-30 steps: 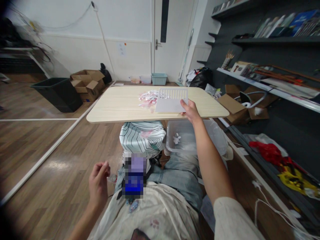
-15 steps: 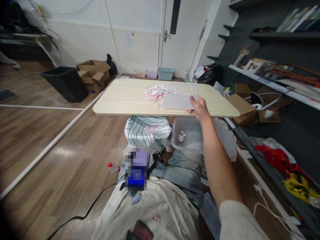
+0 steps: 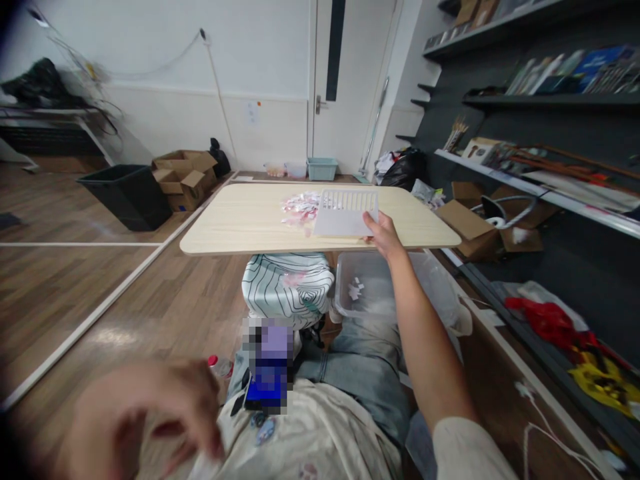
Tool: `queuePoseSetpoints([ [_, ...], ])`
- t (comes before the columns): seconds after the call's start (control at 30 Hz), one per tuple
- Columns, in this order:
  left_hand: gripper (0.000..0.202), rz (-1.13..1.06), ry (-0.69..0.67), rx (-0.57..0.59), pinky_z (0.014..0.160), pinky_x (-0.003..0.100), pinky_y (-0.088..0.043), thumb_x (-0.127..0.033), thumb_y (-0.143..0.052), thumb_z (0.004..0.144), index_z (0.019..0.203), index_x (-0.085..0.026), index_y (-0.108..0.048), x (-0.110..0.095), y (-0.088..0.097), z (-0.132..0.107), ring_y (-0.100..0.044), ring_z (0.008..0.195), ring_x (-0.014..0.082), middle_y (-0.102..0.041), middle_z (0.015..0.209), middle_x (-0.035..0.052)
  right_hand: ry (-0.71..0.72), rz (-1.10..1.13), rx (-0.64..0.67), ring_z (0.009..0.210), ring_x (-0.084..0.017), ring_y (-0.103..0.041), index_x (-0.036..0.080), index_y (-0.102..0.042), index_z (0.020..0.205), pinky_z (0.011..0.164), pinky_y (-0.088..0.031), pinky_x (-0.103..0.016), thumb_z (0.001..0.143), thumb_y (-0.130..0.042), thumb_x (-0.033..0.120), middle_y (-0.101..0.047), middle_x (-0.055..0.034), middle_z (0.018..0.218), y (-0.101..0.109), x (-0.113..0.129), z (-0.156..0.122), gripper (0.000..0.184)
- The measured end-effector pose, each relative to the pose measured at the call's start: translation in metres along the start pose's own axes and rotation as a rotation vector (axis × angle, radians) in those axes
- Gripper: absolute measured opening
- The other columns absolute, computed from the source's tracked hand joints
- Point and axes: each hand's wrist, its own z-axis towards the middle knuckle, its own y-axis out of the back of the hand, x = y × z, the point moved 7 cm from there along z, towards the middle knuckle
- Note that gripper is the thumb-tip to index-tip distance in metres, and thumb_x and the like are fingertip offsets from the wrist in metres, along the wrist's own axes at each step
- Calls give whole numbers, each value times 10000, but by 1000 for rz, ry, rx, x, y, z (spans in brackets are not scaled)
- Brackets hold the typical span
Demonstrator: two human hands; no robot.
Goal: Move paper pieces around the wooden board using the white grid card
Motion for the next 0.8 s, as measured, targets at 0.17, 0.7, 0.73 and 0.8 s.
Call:
queuePoseSetpoints([
  [0.17, 475, 190, 238, -959, 531, 275, -398, -687, -698, 1022, 988, -222, -790, 10, 144, -29, -477, 570, 139, -550, 653, -21, 10, 43, 39, 707, -140, -645, 241, -727, 1116, 415, -469, -174, 669, -1003, 729, -760, -23, 969, -5, 3, -3, 717],
  [0.7, 613, 1032, 960, -1052, 1320, 588, -401, -492, -324, 1096, 1485, -205, -700, 96, 295, 3, -526, 1608, 401, -597, 1723, 198, 40, 35, 91, 658, -128, -636, 204, -751, 967, 419, -524, -194, 580, -1044, 785, -743, -13, 848, -8, 6, -4, 757],
  [0.73, 619, 1035, 964, -1045, 1321, 586, -401, -496, -319, 1097, 1494, -206, -696, 97, 294, 3, -518, 1615, 398, -592, 1729, 195, 35, 38, 88, 657, -129, -639, 206, -754, 969, 418, -525, -195, 575, -1047, 784, -746, -14, 852, -7, 7, -5, 759],
  [0.8, 623, 1042, 969, -1042, 1319, 582, -405, -498, -309, 1097, 1491, -213, -697, 96, 294, 1, -513, 1619, 391, -595, 1728, 189, 26, 42, 75, 678, -133, -657, 213, -762, 983, 426, -537, -193, 567, -1050, 783, -762, -14, 881, -6, 7, -6, 763],
])
